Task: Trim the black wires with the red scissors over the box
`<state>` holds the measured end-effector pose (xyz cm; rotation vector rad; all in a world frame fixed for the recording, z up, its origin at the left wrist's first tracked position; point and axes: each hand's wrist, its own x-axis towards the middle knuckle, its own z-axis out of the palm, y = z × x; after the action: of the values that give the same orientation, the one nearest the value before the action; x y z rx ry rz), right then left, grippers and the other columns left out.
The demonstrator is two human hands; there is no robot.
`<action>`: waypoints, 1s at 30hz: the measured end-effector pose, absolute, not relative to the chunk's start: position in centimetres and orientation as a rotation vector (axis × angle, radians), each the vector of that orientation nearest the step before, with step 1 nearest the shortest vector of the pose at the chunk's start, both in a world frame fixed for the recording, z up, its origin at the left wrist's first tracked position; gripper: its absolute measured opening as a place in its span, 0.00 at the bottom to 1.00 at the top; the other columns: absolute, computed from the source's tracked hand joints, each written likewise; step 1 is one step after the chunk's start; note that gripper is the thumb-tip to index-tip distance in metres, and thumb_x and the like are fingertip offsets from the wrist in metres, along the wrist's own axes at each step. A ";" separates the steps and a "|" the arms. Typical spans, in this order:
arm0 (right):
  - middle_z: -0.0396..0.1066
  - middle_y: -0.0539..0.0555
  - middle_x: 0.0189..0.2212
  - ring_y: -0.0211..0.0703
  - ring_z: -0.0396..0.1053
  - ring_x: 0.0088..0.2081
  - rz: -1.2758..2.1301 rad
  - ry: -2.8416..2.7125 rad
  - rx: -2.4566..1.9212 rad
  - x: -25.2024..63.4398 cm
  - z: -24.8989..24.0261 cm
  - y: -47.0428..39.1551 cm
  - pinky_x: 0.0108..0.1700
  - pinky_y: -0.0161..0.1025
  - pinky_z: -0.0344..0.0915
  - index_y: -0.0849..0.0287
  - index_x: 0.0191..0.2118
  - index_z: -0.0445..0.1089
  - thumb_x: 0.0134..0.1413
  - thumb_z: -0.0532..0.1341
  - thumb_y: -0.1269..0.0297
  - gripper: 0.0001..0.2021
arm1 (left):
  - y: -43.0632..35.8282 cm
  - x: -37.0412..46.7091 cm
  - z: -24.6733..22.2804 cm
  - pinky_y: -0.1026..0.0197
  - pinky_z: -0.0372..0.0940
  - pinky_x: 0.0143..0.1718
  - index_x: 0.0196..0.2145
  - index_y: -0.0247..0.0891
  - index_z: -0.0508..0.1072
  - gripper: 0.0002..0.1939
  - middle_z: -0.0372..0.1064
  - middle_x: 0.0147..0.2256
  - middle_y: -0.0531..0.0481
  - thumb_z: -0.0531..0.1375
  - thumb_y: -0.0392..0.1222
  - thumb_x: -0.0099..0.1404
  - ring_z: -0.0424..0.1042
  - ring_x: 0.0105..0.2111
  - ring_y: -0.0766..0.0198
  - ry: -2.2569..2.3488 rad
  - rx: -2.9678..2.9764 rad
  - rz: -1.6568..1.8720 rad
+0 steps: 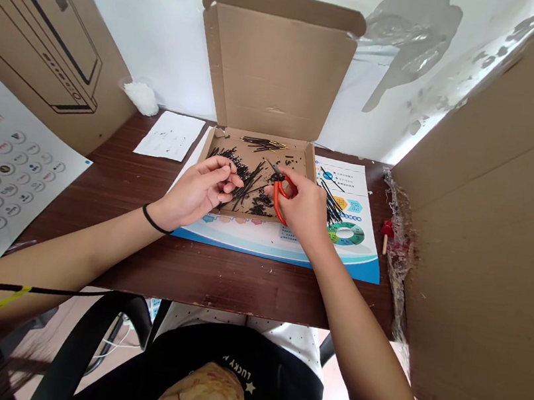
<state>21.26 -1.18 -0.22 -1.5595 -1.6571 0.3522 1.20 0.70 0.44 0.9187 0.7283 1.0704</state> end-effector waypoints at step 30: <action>0.73 0.53 0.24 0.42 0.66 0.26 0.168 -2.108 -1.434 19.9 -0.1 -2.4 0.33 0.36 0.58 0.58 0.42 0.76 0.57 0.59 0.51 0.16 | 0.7 0.8 -0.5 0.61 0.69 0.42 0.35 0.37 0.75 0.17 0.75 0.35 0.47 0.65 0.56 0.61 0.73 0.36 0.64 0.925 1.674 1.190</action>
<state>19.93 -2.39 -0.06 -1.4343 -2.1082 0.1684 0.85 0.67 -0.55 1.6739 0.9246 1.1905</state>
